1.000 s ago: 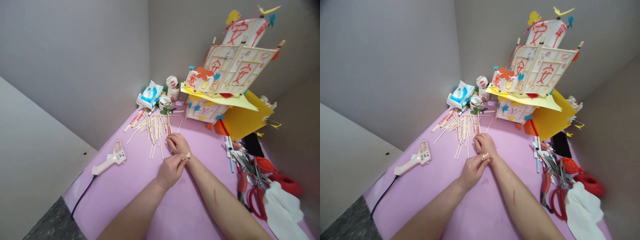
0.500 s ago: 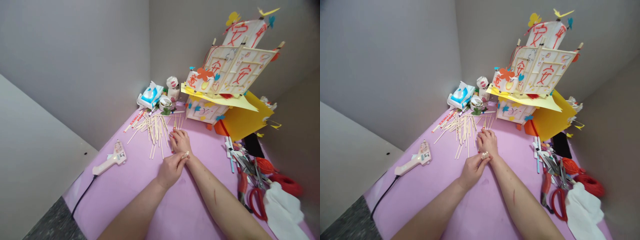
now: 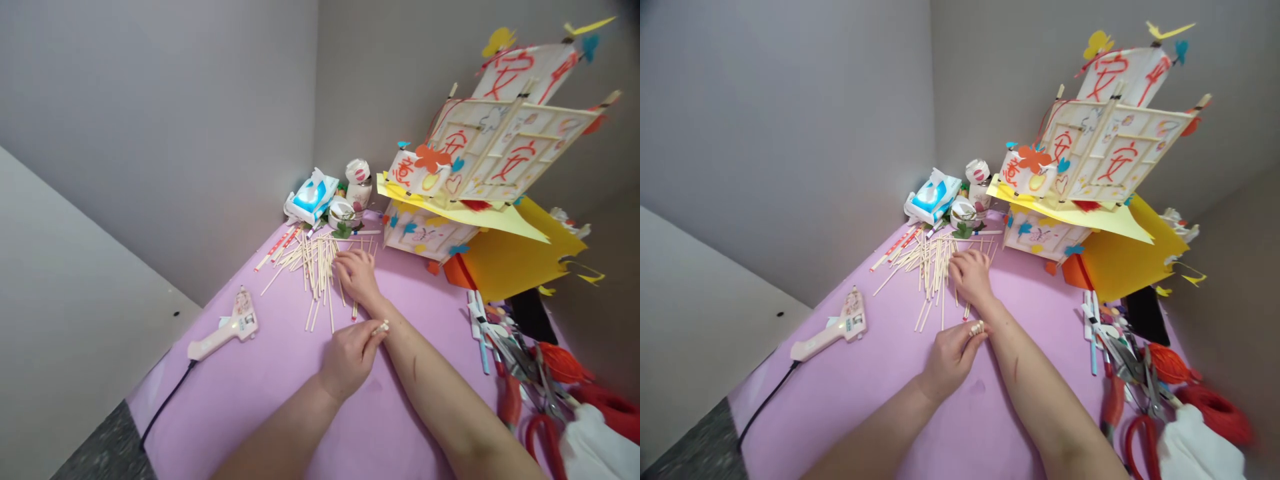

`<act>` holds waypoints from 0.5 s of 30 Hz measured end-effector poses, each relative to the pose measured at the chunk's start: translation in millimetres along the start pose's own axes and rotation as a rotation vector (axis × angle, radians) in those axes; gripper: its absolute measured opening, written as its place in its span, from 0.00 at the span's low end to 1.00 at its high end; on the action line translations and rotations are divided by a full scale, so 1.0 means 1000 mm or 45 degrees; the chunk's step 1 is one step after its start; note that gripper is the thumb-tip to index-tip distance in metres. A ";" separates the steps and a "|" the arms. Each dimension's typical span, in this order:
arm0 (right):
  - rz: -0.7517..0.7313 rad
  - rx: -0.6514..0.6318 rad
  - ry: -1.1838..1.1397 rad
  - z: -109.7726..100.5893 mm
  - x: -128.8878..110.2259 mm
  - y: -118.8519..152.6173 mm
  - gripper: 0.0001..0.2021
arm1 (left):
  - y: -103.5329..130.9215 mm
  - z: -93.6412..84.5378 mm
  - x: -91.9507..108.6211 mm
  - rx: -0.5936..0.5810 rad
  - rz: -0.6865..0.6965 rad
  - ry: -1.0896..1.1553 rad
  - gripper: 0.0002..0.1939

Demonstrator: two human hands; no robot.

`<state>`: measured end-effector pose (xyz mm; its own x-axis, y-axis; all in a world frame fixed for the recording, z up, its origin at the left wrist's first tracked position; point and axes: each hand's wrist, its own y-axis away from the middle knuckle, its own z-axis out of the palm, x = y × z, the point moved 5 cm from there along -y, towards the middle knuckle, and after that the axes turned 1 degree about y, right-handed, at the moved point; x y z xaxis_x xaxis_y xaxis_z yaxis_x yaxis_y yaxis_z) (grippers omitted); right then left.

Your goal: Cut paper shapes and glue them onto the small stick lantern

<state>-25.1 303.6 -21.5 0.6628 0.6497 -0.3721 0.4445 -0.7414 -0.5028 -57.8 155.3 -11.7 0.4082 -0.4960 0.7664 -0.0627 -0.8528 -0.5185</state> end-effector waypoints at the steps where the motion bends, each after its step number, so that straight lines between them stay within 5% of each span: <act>1: 0.060 0.043 -0.011 -0.002 0.006 0.001 0.14 | 0.000 0.000 -0.001 -0.002 -0.012 0.002 0.09; 6: 0.184 0.074 0.030 -0.009 0.022 0.004 0.14 | -0.001 0.001 -0.004 -0.020 -0.087 0.006 0.09; 15: 0.101 -0.081 0.099 0.005 0.006 -0.012 0.15 | 0.000 0.003 -0.007 -0.035 -0.133 0.018 0.10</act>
<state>-29.6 317.5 -21.8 0.7411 0.5755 -0.3457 0.4247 -0.8007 -0.4226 -57.9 159.4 -17.8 0.4010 -0.4064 0.8210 -0.0453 -0.9039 -0.4254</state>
